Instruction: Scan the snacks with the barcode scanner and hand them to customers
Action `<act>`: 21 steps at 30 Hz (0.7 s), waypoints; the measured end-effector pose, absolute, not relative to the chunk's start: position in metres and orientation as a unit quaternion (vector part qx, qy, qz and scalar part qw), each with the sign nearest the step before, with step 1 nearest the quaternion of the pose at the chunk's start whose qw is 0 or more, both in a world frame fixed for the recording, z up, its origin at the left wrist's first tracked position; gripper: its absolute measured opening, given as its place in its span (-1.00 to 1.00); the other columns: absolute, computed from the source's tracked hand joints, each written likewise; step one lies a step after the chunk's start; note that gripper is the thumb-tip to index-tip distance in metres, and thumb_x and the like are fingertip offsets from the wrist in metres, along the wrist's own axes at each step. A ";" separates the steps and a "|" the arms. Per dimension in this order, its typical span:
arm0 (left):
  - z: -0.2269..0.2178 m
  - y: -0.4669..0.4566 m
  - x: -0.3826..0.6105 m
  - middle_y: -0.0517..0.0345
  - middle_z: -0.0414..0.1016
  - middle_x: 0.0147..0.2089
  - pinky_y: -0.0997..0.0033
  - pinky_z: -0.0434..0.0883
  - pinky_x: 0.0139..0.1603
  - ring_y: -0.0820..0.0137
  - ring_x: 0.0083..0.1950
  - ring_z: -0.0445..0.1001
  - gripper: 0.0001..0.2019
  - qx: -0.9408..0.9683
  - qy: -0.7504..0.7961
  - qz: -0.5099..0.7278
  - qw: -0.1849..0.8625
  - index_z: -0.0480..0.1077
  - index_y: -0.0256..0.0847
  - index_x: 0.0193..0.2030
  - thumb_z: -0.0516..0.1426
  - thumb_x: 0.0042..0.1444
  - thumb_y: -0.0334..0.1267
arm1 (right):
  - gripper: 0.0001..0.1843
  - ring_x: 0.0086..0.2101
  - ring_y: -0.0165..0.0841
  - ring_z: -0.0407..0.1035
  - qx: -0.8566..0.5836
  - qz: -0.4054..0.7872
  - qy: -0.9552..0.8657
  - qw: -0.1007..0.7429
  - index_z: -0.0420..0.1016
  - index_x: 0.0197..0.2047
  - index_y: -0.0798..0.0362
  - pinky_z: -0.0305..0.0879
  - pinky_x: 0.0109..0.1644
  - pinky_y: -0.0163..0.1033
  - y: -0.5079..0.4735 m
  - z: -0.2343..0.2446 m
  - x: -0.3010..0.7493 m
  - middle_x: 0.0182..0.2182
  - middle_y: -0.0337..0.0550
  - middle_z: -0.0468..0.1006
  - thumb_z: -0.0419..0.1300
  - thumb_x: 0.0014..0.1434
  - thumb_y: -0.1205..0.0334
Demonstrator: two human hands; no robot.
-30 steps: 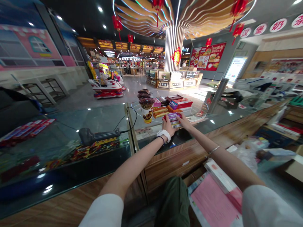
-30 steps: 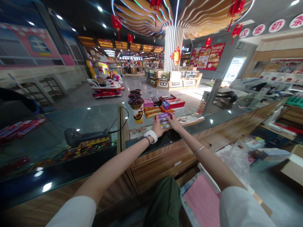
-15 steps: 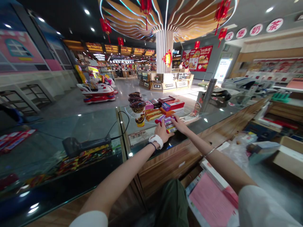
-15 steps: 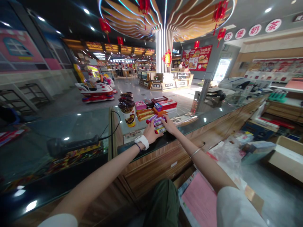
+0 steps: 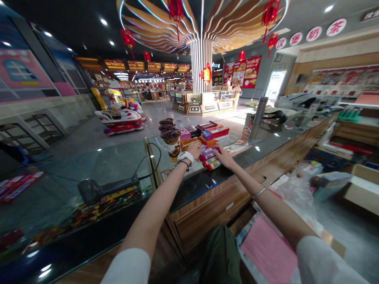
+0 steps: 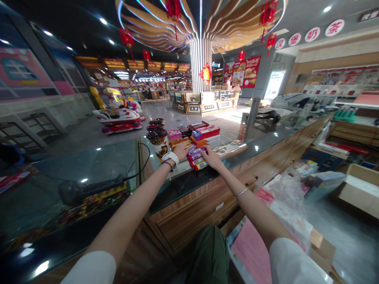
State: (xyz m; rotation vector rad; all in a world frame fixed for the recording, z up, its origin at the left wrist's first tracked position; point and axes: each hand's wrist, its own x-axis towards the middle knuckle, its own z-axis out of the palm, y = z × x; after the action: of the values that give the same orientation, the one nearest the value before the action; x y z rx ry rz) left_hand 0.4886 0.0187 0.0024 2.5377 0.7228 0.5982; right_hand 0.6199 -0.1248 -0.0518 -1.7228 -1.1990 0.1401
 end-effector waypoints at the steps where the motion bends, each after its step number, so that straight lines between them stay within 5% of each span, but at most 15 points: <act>1: 0.000 0.023 0.492 -0.05 0.56 0.11 0.25 0.34 0.26 0.21 0.17 0.48 -0.72 0.915 0.267 0.208 0.220 0.52 -0.22 0.03 0.12 0.21 -0.37 | -0.65 -0.16 -0.22 0.43 -0.710 0.057 -0.496 0.496 0.41 0.02 -0.03 0.32 0.06 -0.07 -0.125 -0.052 0.620 -0.19 -0.14 0.56 0.03 0.27 0.01; 11: -0.012 0.035 0.492 -0.11 0.58 0.08 0.21 0.44 0.14 0.18 0.06 0.57 -0.66 0.900 0.308 0.214 0.223 0.49 -0.24 0.05 0.24 0.10 -0.43 | -0.62 -0.04 -0.21 0.39 -0.676 0.046 -0.522 0.518 0.39 0.05 0.00 0.24 0.15 -0.04 -0.120 -0.056 0.627 -0.04 -0.06 0.53 0.05 0.24 0.03; 21: -0.004 0.008 0.486 0.03 0.62 -0.02 0.30 0.44 0.11 0.30 0.01 0.57 -0.83 0.907 0.216 0.268 0.243 0.50 -0.19 -0.06 0.14 0.25 -0.33 | -0.62 0.00 -0.21 0.40 -0.667 0.038 -0.534 0.518 0.43 0.07 0.03 0.25 0.18 -0.02 -0.117 -0.060 0.630 0.00 -0.04 0.53 0.11 0.21 0.12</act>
State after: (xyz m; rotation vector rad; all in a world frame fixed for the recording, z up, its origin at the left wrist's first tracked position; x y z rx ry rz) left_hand 0.4857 0.0076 -0.0039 2.4789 0.5902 0.7312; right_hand 0.6304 -0.1173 -0.0603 -1.6016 -1.2812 0.0903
